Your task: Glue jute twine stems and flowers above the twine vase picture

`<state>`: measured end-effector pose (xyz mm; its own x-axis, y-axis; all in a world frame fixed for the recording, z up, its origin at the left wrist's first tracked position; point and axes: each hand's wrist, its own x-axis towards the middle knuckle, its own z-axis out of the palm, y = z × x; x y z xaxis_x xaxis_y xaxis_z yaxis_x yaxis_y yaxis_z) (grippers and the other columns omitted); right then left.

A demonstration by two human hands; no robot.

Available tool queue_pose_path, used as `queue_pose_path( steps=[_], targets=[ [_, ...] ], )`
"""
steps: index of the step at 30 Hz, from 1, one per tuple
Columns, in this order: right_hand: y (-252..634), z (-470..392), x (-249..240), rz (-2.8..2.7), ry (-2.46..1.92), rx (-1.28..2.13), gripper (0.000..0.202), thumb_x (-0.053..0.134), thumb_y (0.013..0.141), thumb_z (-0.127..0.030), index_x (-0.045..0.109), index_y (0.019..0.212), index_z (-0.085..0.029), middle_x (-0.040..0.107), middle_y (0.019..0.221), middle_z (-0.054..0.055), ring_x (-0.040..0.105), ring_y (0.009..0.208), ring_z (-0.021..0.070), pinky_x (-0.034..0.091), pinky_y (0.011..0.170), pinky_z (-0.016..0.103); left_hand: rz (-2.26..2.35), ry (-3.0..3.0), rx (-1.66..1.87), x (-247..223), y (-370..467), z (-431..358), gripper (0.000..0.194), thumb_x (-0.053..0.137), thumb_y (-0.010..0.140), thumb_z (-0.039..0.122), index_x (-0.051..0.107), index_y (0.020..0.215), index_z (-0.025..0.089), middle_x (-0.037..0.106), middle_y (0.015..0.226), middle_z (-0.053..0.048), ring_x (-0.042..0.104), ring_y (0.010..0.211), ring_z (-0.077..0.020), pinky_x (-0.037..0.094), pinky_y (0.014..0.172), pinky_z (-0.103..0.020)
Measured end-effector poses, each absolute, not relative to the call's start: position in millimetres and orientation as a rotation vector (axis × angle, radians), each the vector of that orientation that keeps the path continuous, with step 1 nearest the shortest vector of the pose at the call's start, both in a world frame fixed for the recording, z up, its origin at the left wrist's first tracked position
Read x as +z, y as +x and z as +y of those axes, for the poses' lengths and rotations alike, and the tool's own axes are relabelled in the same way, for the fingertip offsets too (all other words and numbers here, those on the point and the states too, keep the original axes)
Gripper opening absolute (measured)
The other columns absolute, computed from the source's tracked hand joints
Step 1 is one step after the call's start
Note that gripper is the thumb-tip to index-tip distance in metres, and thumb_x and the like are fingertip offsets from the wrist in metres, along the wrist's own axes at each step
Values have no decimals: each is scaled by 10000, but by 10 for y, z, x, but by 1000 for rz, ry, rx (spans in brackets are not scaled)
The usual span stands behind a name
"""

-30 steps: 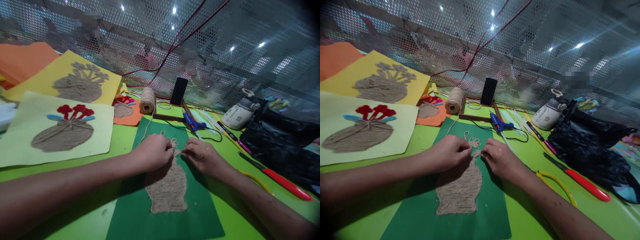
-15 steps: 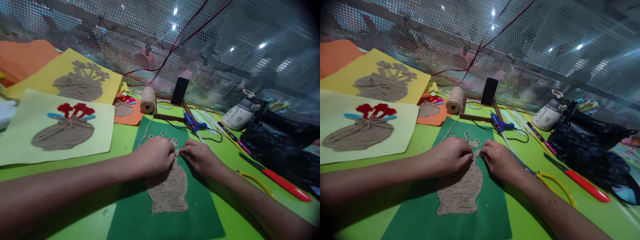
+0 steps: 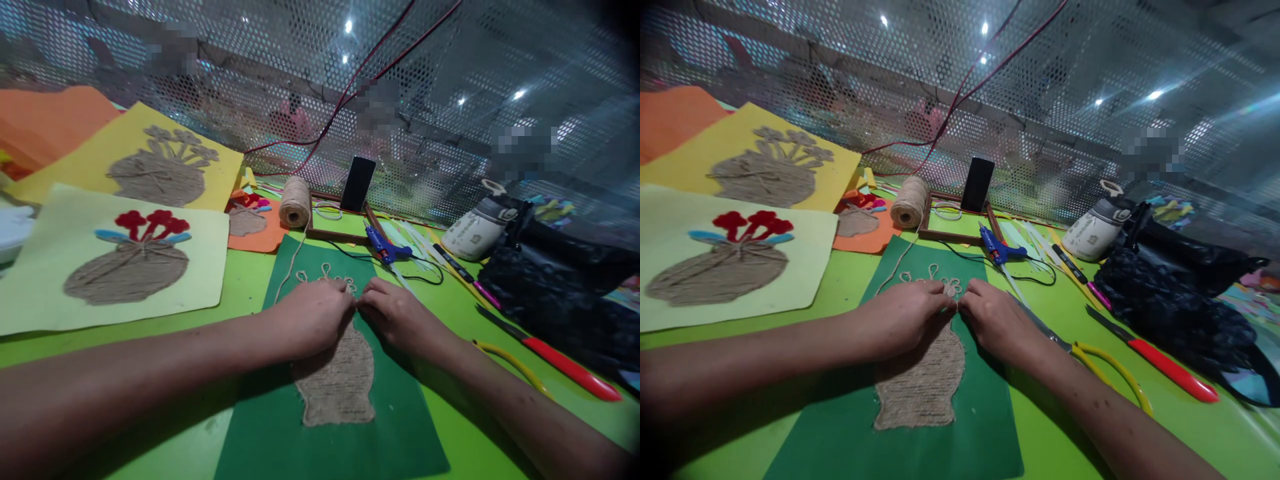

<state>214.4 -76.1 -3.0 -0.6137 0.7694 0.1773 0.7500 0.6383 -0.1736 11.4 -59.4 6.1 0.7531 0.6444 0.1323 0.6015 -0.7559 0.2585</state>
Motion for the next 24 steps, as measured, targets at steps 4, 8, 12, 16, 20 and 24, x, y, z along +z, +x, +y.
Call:
queue_pose_path(
  steps=[4, 8, 12, 16, 20, 24],
  targets=[
    [2148, -766, -36, -2600, -1224, 138, 191, 467, 960, -154, 645, 890, -158, 595, 900, 88, 569, 833, 188, 462, 735, 322, 980, 2756, 321, 76, 127, -605, 241, 467, 886, 164, 706, 895, 142, 627, 844, -102, 586, 712, -213, 444, 613, -317],
    [2155, -796, -18, -2514, -1223, 206, 204, 479, 961, -173, 664, 872, -167, 602, 884, 78, 583, 814, 176, 472, 715, 306, 972, 2802, 330, 68, 119, -615, 247, 472, 886, 162, 718, 903, 162, 619, 842, -93, 577, 715, -209, 437, 604, -307],
    [2158, -813, -22, -2483, -1201, 240, 208, 491, 956, -174, 682, 873, -163, 604, 875, 77, 583, 805, 171, 476, 704, 299, 986, 2830, 330, 32, 109, -618, 234, 474, 894, 188, 706, 917, 174, 617, 841, -83, 572, 710, -199, 437, 608, -300],
    [2163, -785, -63, -2498, -1169, 222, 219, 490, 954, -156, 690, 864, -161, 605, 866, 76, 584, 806, 170, 471, 713, 293, 992, 2823, 355, 7, 102, -597, 232, 464, 912, 222, 688, 882, 174, 626, 851, -78, 575, 707, -198, 440, 609, -306],
    [2175, -761, -76, -2504, -1167, 197, 196, 516, 943, -154, 690, 858, -181, 611, 866, 72, 588, 795, 173, 463, 703, 285, 1011, 2753, 363, 24, 89, -572, 272, 437, 945, 265, 663, 827, 169, 641, 828, -66, 598, 723, -194, 451, 636, -306],
    [2181, -763, -67, -2518, -1163, 164, 179, 521, 945, -172, 693, 898, -190, 615, 867, 68, 583, 780, 169, 460, 698, 283, 1020, 2705, 401, 36, 92, -568, 254, 436, 950, 276, 652, 860, 178, 661, 847, -55, 614, 762, -195, 457, 675, -310]
  ],
)
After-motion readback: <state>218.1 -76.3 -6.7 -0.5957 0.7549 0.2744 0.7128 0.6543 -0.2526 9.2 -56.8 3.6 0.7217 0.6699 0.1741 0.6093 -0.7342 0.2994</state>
